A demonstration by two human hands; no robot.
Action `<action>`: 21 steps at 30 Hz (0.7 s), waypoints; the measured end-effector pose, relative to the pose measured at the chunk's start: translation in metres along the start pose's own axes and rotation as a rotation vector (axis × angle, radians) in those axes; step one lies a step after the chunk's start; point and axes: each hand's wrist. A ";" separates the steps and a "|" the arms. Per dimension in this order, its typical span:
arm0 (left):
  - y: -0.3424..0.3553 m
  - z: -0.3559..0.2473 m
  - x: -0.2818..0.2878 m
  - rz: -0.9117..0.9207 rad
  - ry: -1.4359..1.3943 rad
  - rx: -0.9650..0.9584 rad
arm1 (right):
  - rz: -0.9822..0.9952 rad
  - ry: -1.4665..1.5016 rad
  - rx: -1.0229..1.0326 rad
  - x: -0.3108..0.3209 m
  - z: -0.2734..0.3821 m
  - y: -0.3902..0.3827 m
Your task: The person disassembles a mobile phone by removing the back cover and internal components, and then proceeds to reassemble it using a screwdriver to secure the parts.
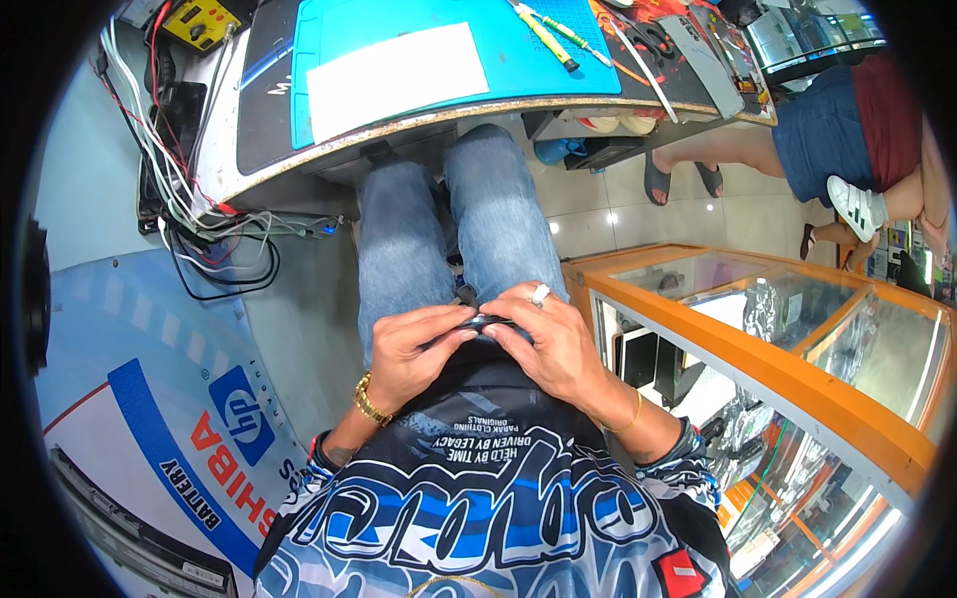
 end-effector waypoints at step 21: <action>-0.022 0.015 0.020 -0.341 -0.444 0.070 | 0.062 0.117 0.097 -0.018 0.009 0.030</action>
Point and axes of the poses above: each hand's wrist, its own y-axis towards the middle knuckle, its own x-axis out of the back of the hand, z = x × y, and after that the axes turned 6 degrees about -z, right-handed
